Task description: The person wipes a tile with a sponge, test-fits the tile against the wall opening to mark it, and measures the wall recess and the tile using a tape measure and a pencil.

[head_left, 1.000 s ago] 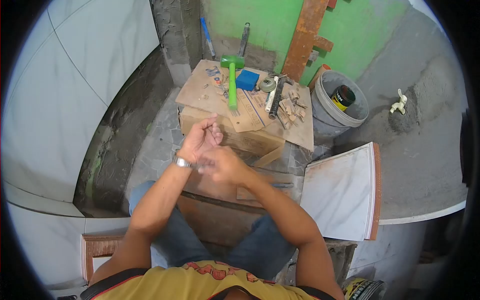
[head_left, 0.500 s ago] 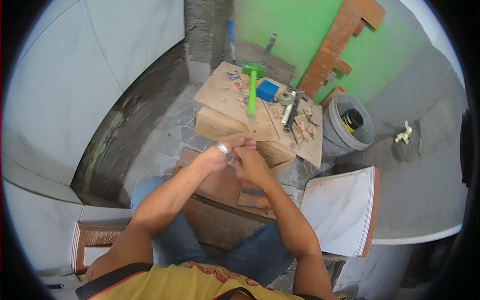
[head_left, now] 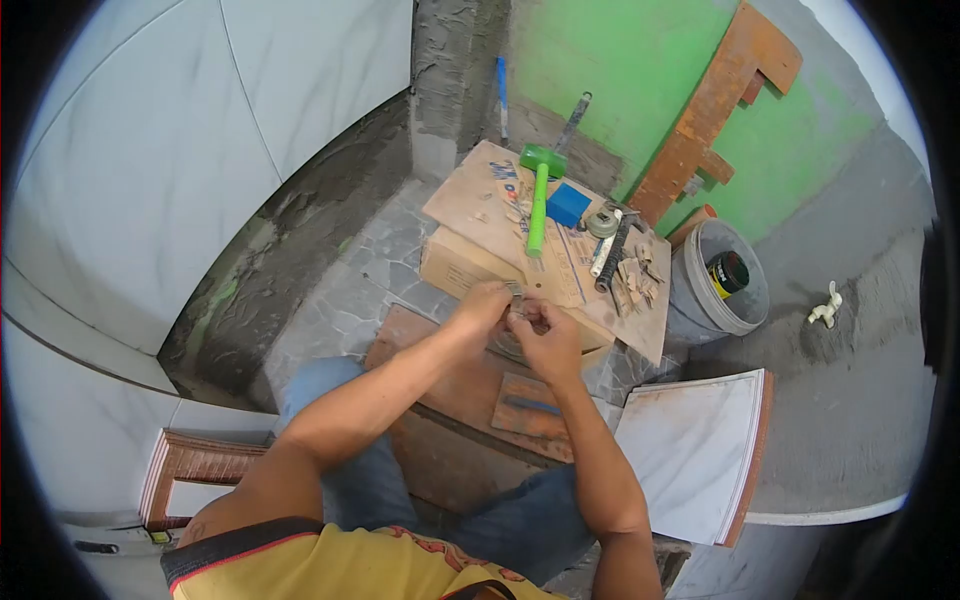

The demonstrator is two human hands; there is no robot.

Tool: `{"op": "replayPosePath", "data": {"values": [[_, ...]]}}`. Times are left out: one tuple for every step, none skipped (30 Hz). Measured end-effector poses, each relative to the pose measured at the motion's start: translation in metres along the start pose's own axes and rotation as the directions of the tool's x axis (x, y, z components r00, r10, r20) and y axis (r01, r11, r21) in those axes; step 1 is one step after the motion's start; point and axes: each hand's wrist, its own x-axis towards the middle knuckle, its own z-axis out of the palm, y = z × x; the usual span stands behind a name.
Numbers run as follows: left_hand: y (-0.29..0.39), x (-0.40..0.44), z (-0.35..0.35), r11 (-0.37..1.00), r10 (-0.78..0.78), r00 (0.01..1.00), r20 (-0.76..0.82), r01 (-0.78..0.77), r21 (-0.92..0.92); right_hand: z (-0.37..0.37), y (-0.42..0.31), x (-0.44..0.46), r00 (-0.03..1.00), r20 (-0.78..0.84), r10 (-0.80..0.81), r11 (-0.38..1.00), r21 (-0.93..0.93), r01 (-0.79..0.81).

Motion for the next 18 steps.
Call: {"op": "replayPosePath", "data": {"values": [[0.004,0.002,-0.004,0.995,0.023,0.997,-0.072,-0.016,0.095,-0.004,0.001,0.002,0.998,0.056,0.028,0.981,0.19,-0.038],[0.007,0.003,-0.008,0.988,0.08,0.994,-0.075,-0.069,0.14,-0.011,0.003,0.005,0.991,0.123,0.043,0.925,0.37,-0.086],[0.013,0.003,-0.008,0.976,0.137,0.988,-0.076,-0.121,0.183,-0.015,0.003,0.008,0.98,0.193,0.046,0.836,0.53,-0.144],[0.018,0.002,-0.007,0.958,0.196,0.978,-0.078,-0.174,0.227,-0.015,0.003,0.011,0.961,0.271,-0.056,0.656,0.735,-0.169],[0.02,0.001,-0.005,0.934,0.253,0.966,-0.057,-0.228,0.275,-0.017,0.006,0.011,0.954,0.293,-0.066,0.599,0.776,-0.197],[0.027,-0.008,0.004,0.903,0.308,0.951,-0.039,-0.279,0.326,-0.019,0.013,0.009,0.945,0.319,-0.077,0.535,0.813,-0.23],[0.03,-0.014,0.01,0.868,0.358,0.933,-0.022,-0.324,0.377,-0.015,0.011,0.008,0.934,0.347,-0.088,0.468,0.842,-0.269],[0.029,-0.016,0.014,0.79,0.463,0.886,-0.026,-0.399,0.465,-0.009,0.007,0.007,0.954,0.297,-0.039,0.479,0.844,-0.243],[0.028,-0.017,0.018,0.7,0.556,0.831,-0.018,-0.457,0.549,-0.006,-0.01,0.004,0.97,0.244,0.012,0.493,0.842,-0.218],[0.031,-0.02,0.021,0.595,0.651,0.757,0.047,-0.548,0.588,-0.002,-0.019,0.002,0.98,0.186,0.065,0.51,0.838,-0.193],[0.034,-0.024,0.025,0.478,0.727,0.676,0.121,-0.625,0.617,0.0,-0.018,0.002,0.977,0.205,0.057,0.527,0.825,-0.203],[0.035,-0.026,0.027,0.351,0.783,0.587,0.205,-0.69,0.633,-0.001,-0.014,0.004,0.975,0.217,0.051,0.545,0.812,-0.209],[0.031,-0.024,0.029,0.291,0.816,0.537,0.212,-0.701,0.651,-0.004,-0.01,0.006,0.974,0.224,0.045,0.563,0.799,-0.21],[0.026,-0.023,0.032,0.234,0.844,0.488,0.221,-0.708,0.667,-0.009,-0.001,0.008,0.966,0.259,0.016,0.589,0.778,-0.219],[0.024,-0.023,0.034,0.176,0.869,0.436,0.232,-0.712,0.68,-0.009,-0.002,0.009,0.985,0.173,-0.008,0.742,0.662,-0.11],[0.022,-0.024,0.036,0.165,0.875,0.425,0.234,-0.714,0.68,-0.009,-0.006,0.012,0.995,0.092,-0.049,0.861,0.508,-0.004],[0.02,-0.025,0.038,0.155,0.88,0.413,0.236,-0.717,0.679,-0.009,-0.009,0.015,0.994,0.021,-0.107,0.942,0.323,0.094],[0.019,-0.026,0.04,0.144,0.884,0.401,0.241,-0.722,0.677,-0.011,-0.011,0.019,0.971,-0.03,-0.238,0.949,0.206,0.239]]}}
